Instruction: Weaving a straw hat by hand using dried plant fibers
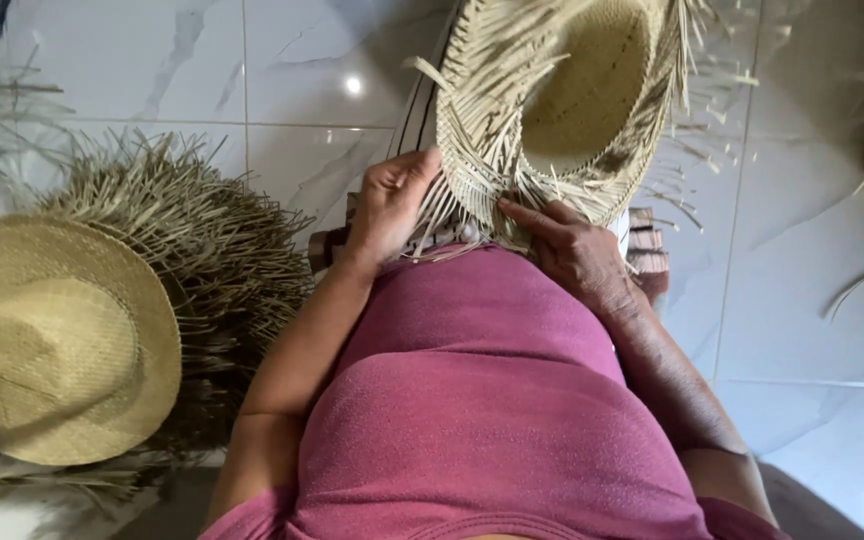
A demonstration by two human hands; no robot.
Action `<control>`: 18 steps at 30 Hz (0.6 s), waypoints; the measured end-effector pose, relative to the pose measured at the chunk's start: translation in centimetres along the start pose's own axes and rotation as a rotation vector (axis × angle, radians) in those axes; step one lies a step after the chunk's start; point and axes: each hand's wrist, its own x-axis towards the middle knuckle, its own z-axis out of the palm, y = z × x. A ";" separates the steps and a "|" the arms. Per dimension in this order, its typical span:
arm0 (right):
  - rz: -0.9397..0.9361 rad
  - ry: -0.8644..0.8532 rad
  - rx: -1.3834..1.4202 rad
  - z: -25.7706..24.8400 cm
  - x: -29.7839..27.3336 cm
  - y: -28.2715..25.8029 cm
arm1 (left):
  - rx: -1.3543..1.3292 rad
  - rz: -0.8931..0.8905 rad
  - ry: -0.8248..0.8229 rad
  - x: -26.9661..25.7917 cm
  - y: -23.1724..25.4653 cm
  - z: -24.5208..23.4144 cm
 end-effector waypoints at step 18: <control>0.023 0.141 0.153 0.2 -0.2 -0.6 | 0.353 0.123 -0.033 0.7 3.2 1.2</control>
